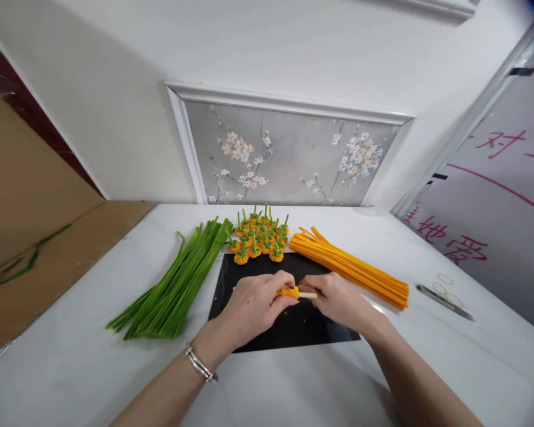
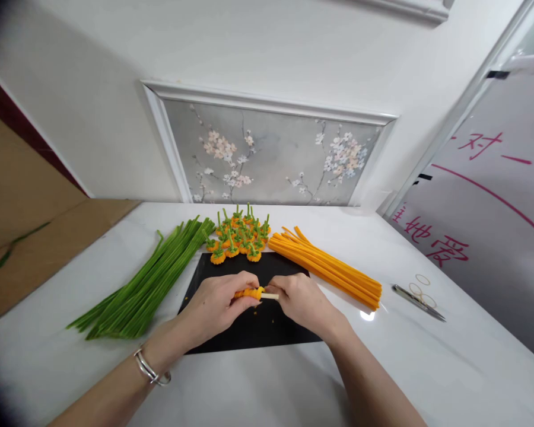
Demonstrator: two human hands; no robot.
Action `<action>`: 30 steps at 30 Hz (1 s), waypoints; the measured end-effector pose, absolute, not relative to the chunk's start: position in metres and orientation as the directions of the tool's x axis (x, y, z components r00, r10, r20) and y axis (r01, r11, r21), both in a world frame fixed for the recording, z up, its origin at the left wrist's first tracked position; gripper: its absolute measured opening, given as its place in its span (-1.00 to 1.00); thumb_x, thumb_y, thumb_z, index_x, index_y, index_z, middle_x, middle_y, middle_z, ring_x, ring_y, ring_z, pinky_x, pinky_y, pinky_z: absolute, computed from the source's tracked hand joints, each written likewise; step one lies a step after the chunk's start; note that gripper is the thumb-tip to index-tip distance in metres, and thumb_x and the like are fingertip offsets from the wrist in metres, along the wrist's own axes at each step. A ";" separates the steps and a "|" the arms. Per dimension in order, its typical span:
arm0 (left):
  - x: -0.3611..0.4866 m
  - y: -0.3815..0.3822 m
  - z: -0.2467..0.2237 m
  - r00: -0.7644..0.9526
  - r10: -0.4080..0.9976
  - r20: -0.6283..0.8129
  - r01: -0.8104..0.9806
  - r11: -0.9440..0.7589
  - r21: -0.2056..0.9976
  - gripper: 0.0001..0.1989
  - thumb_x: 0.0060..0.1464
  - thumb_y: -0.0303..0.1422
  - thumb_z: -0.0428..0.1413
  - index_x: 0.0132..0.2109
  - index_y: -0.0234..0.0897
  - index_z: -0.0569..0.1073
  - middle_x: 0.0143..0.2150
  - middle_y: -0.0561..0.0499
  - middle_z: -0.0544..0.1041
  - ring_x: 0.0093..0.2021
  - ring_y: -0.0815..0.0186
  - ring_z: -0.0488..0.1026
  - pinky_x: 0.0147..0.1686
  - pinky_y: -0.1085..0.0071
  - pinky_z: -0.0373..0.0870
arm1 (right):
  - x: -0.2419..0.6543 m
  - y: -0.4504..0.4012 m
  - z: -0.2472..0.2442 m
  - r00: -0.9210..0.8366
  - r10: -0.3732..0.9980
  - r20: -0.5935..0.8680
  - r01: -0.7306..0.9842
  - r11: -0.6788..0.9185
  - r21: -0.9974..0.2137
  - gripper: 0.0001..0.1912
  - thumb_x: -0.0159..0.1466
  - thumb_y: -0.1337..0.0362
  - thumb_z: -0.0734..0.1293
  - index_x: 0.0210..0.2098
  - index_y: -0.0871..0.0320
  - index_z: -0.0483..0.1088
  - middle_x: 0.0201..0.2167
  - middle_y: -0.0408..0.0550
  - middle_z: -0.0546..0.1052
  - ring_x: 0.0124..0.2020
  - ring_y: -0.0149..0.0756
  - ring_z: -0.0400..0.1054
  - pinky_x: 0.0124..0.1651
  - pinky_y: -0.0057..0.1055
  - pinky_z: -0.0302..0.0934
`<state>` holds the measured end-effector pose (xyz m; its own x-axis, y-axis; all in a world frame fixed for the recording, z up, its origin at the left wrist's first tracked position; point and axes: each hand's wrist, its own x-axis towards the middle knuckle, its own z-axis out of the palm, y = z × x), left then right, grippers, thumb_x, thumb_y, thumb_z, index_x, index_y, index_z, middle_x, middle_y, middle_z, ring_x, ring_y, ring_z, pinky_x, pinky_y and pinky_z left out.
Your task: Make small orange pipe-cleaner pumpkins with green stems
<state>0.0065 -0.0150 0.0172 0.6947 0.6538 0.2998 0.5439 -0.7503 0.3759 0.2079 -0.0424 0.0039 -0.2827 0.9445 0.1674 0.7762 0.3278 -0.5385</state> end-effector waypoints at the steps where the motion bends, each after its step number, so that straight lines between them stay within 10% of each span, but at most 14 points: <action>1: 0.006 -0.014 0.017 0.690 0.655 0.309 0.546 -0.750 0.373 -0.89 0.20 -0.39 0.04 -0.12 -0.17 0.39 -0.33 0.11 0.52 -0.34 0.34 0.45 -0.34 0.47 0.23 | 0.208 -0.043 0.004 -0.291 0.943 0.161 0.782 0.331 -0.529 -0.73 0.26 0.45 0.17 -0.50 0.12 0.39 -0.62 -0.21 0.39 -0.59 -0.43 0.20 -0.51 -0.49 -0.04; 11: 0.000 -0.004 0.007 0.558 0.678 0.479 0.611 -0.726 0.317 -0.79 0.25 -0.36 -0.01 -0.06 -0.14 0.49 -0.21 0.04 0.60 -0.24 0.30 0.50 -0.23 0.42 0.34 | 0.205 -0.055 0.008 -0.439 0.894 0.088 0.772 0.426 -0.473 -0.72 0.31 0.30 0.23 -0.55 0.11 0.31 -0.67 -0.25 0.28 -0.63 -0.43 0.13 -0.51 -0.45 -0.10; 14: -0.002 -0.001 0.009 0.521 0.709 0.476 0.640 -0.693 0.332 -0.78 0.24 -0.37 0.01 -0.04 -0.15 0.50 -0.18 0.04 0.61 -0.21 0.29 0.51 -0.20 0.41 0.34 | 0.205 -0.055 0.008 -0.396 0.916 0.070 0.770 0.373 -0.517 -0.91 0.27 0.30 0.28 -0.24 0.08 0.41 -0.57 -0.21 0.43 -0.54 -0.37 0.29 -0.46 -0.46 0.01; 18: -0.003 0.003 0.013 0.460 0.772 0.439 0.654 -0.629 0.420 -0.80 0.21 -0.35 0.03 -0.08 -0.15 0.51 -0.21 0.08 0.62 -0.25 0.30 0.51 -0.24 0.44 0.33 | 0.203 -0.051 0.005 -0.313 0.949 0.026 0.743 0.262 -0.616 -0.54 0.24 0.37 0.27 0.13 0.07 0.23 -0.47 -0.19 0.51 -0.49 -0.34 0.38 -0.41 -0.47 0.13; 25: -0.005 0.005 0.012 0.417 0.826 0.380 0.719 -0.555 0.418 -0.80 0.23 -0.35 -0.02 -0.16 -0.14 0.51 -0.31 0.10 0.61 -0.33 0.30 0.52 -0.39 0.47 0.28 | 0.199 -0.058 0.012 -0.453 0.892 -0.002 0.739 0.374 -0.561 -0.78 0.28 0.42 0.17 -0.47 0.12 0.32 -0.53 -0.13 0.51 -0.49 -0.37 0.38 -0.41 -0.49 0.10; 30: -0.006 0.004 0.008 0.464 0.812 0.355 0.771 -0.567 0.290 -0.79 0.23 -0.40 -0.02 -0.09 -0.14 0.49 -0.21 0.04 0.60 -0.21 0.23 0.53 -0.28 0.41 0.31 | 0.197 -0.071 0.029 -0.500 0.866 0.025 0.726 0.435 -0.533 -0.75 0.34 0.38 0.13 -0.47 0.12 0.27 -0.58 -0.18 0.42 -0.57 -0.41 0.27 -0.45 -0.49 0.06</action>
<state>-0.0064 0.0042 0.0083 0.4638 0.8119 0.3546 0.7712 -0.5670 0.2896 0.1973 -0.0710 0.0294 -0.5001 0.8656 0.0248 0.7260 0.4348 -0.5328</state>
